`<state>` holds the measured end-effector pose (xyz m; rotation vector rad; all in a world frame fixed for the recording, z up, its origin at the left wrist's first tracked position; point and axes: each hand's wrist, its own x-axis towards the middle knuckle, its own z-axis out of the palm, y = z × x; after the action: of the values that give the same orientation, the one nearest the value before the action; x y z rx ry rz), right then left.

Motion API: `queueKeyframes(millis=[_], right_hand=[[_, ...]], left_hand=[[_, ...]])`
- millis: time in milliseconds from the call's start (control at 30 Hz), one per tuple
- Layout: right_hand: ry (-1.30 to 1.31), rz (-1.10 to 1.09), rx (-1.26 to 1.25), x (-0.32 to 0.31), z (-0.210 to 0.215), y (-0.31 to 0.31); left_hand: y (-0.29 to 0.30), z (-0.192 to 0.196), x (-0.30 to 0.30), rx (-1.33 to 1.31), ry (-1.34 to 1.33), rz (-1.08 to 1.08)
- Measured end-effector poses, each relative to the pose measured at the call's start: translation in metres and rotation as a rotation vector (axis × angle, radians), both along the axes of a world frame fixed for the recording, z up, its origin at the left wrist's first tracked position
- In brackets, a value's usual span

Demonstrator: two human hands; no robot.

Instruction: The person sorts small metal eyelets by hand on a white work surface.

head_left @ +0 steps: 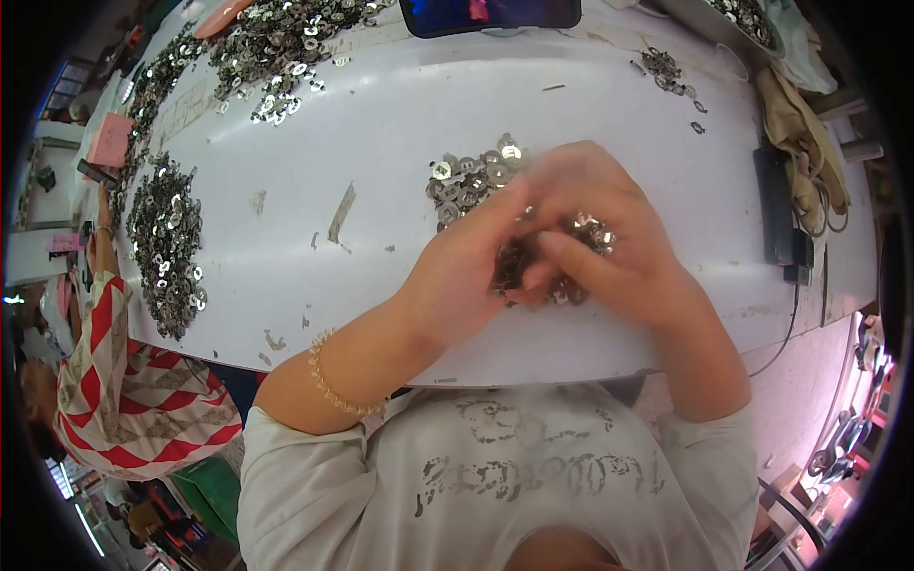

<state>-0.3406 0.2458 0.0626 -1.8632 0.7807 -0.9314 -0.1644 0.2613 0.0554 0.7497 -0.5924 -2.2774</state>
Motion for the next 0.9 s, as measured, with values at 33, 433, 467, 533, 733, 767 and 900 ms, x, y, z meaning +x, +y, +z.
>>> queueKeyframes(millis=[33, 433, 467, 533, 733, 767, 900], right_hand=[[0.0, -0.004, -0.024, 0.0, 0.0, 0.0], [0.0, -0.142, -0.034, -0.002, 0.002, -0.002], [0.0, -0.14, -0.033, -0.003, 0.002, -0.003], [0.014, -0.153, -0.076, -0.004, 0.0, -0.005], [-0.006, -0.204, -0.047, -0.004, -0.002, -0.004], [-0.005, -0.203, -0.045, -0.004, -0.002, -0.003], [0.016, -0.199, -0.066, -0.004, -0.004, -0.004]], left_hand=[[-0.001, -0.003, 0.002, -0.025, 0.042, -0.027], [-0.004, -0.009, 0.004, 0.176, 0.217, 0.071], [-0.004, -0.009, 0.004, 0.19, 0.213, 0.1], [-0.005, -0.008, 0.004, 0.163, 0.192, 0.108], [-0.008, -0.004, 0.009, 0.195, 0.238, 0.153], [-0.008, -0.004, 0.01, 0.193, 0.254, 0.16], [-0.007, -0.005, 0.013, 0.198, 0.304, 0.189]])
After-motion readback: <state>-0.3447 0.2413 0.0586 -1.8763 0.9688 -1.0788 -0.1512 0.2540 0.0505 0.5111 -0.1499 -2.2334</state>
